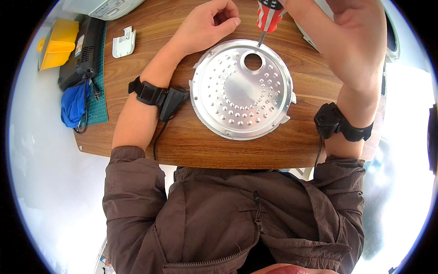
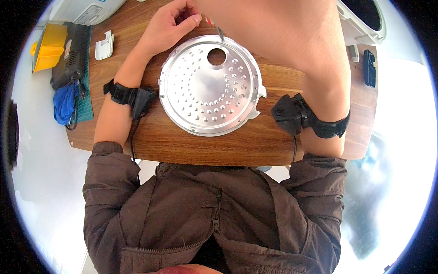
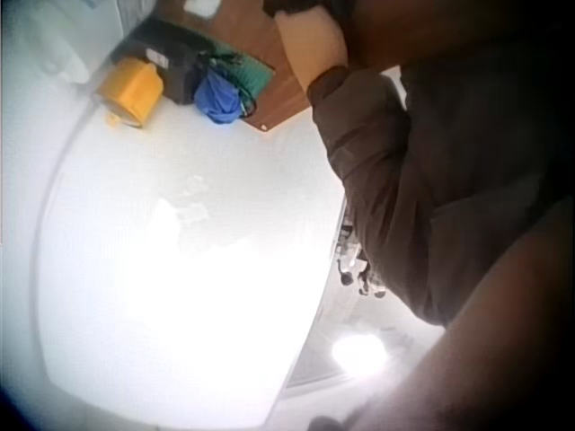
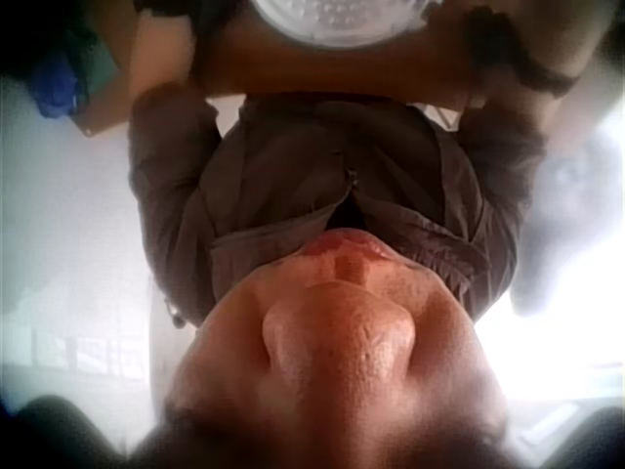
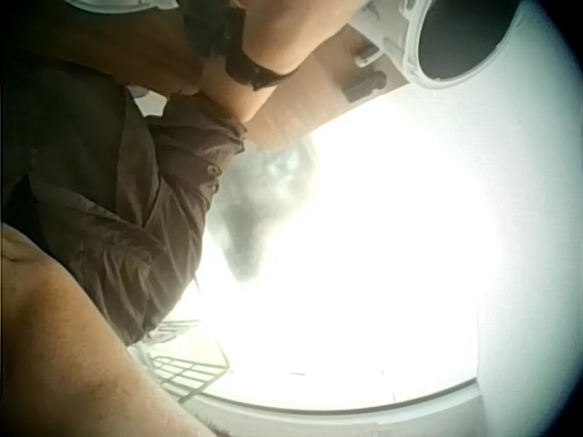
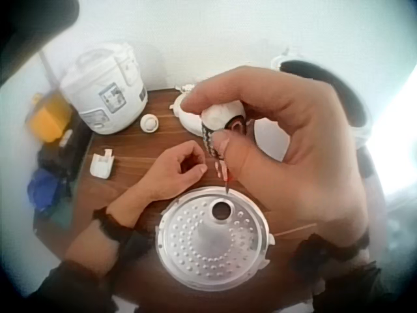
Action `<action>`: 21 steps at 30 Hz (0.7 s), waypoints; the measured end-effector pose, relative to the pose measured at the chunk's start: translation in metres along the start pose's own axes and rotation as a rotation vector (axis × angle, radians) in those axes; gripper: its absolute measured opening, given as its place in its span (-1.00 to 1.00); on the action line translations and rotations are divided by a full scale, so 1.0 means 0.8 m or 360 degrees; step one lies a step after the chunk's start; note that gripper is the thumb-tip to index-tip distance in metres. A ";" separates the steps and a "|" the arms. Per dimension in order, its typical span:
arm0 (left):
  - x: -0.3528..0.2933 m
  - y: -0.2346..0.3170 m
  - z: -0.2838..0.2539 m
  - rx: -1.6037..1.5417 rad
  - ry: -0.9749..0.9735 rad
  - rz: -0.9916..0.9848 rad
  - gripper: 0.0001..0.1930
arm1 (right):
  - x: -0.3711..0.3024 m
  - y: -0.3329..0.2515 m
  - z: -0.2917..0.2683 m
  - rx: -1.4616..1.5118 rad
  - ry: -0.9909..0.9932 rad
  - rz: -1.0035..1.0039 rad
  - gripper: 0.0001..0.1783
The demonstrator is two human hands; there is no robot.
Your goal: The person uses a screwdriver to remove screws from a white plastic lid and a perforated metal steamer insert. They separate the components and place them on the table.
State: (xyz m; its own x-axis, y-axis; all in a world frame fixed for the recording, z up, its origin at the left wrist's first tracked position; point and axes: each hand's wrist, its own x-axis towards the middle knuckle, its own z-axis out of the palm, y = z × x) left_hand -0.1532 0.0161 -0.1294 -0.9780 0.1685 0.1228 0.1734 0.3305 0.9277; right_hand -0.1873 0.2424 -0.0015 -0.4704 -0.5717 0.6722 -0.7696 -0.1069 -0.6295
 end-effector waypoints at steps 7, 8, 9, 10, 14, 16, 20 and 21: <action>-0.005 0.022 -0.005 -0.0314 0.0069 0.0115 -0.87 | 0.010 -0.019 -0.007 0.0029 -0.0167 0.0074 -0.77; -0.006 0.026 -0.006 -0.0354 0.0066 0.0121 -0.86 | 0.009 -0.020 -0.007 0.0098 -0.0153 0.0106 -0.77; -0.007 0.030 -0.003 -0.0318 0.0010 0.0151 -0.88 | 0.009 -0.020 -0.011 0.0267 -0.0159 0.0147 -0.77; -0.009 0.033 0.003 -0.0278 -0.0049 0.0182 -0.89 | 0.006 -0.021 -0.014 0.0215 -0.0164 0.0165 -0.76; -0.022 0.039 0.020 -0.0162 -0.0379 0.0053 -0.89 | -0.002 -0.018 -0.027 -0.0227 -0.0271 0.0062 -0.73; -0.022 0.038 0.028 -0.0061 -0.0406 0.0036 -0.86 | 0.006 -0.011 -0.030 -0.0099 -0.0370 -0.0105 -0.73; -0.024 0.036 0.033 -0.0220 -0.0248 -0.0073 -0.88 | 0.026 -0.017 -0.022 -0.0729 -0.0335 -0.0478 -0.69; -0.024 0.035 0.031 -0.0203 -0.0276 -0.0109 -0.86 | 0.036 -0.030 -0.007 -0.0922 -0.0290 -0.0630 -0.67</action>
State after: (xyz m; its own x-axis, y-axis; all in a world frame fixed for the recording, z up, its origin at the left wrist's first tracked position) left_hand -0.1271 0.0454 -0.1146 -0.9505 0.3106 0.0057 0.0805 0.2286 0.9702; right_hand -0.1848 0.2327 0.0354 -0.0686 -0.7115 0.6993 -0.9963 0.0854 -0.0108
